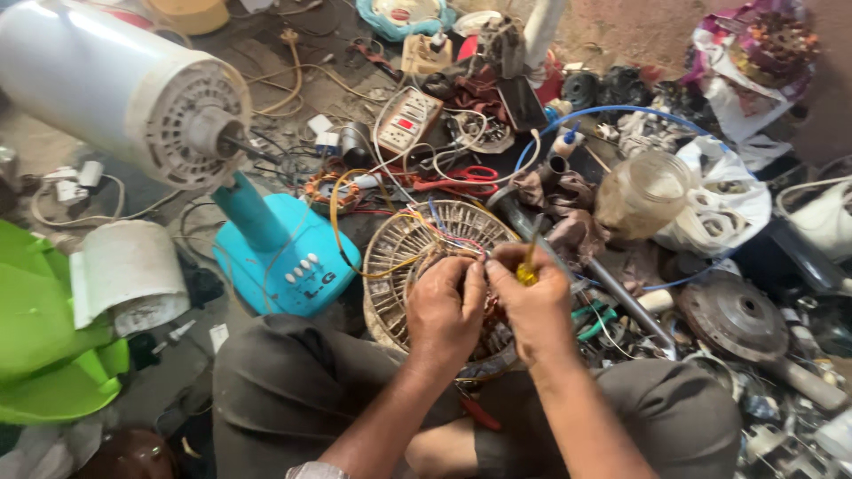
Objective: The person sits on the floor of a cluttered repair workshop and rewinds the copper wire coil of a disassembled fan motor stator. They feed and press wire into the stator slots by hand, use a screwdriver to help seat and adjust the windings, and reposition the stator repeatedly while routing the wire.
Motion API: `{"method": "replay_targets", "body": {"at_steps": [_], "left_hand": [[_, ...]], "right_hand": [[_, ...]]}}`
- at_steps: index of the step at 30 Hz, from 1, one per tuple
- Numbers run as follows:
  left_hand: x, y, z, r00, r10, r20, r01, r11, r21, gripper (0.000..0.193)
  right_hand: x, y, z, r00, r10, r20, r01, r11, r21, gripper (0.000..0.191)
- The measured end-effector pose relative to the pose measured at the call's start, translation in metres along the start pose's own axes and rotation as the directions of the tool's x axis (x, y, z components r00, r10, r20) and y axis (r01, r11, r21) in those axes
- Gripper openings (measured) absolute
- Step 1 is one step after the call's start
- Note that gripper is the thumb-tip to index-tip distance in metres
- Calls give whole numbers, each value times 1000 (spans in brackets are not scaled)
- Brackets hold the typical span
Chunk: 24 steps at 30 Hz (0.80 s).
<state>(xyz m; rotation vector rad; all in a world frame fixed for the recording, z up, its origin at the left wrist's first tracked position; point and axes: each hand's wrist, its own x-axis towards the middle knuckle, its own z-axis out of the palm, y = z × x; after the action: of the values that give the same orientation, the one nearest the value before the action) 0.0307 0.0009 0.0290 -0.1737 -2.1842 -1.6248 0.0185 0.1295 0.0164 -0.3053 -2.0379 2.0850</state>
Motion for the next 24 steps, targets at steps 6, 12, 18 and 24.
{"method": "replay_targets", "body": {"at_steps": [6,12,18,24], "left_hand": [[6,6,-6,964,-181,194,201,975,-89,20],[13,2,-4,964,-73,255,72,997,15,16],[12,-17,5,973,104,207,-83,991,-107,9],[9,-35,11,949,-106,296,242,848,-471,4]], "right_hand": [[12,11,-7,994,105,37,-111,909,403,36],[4,-4,-22,983,-122,135,113,991,75,31],[20,10,-27,979,199,52,-206,938,278,26],[39,19,-17,948,317,40,-318,924,212,14]]}}
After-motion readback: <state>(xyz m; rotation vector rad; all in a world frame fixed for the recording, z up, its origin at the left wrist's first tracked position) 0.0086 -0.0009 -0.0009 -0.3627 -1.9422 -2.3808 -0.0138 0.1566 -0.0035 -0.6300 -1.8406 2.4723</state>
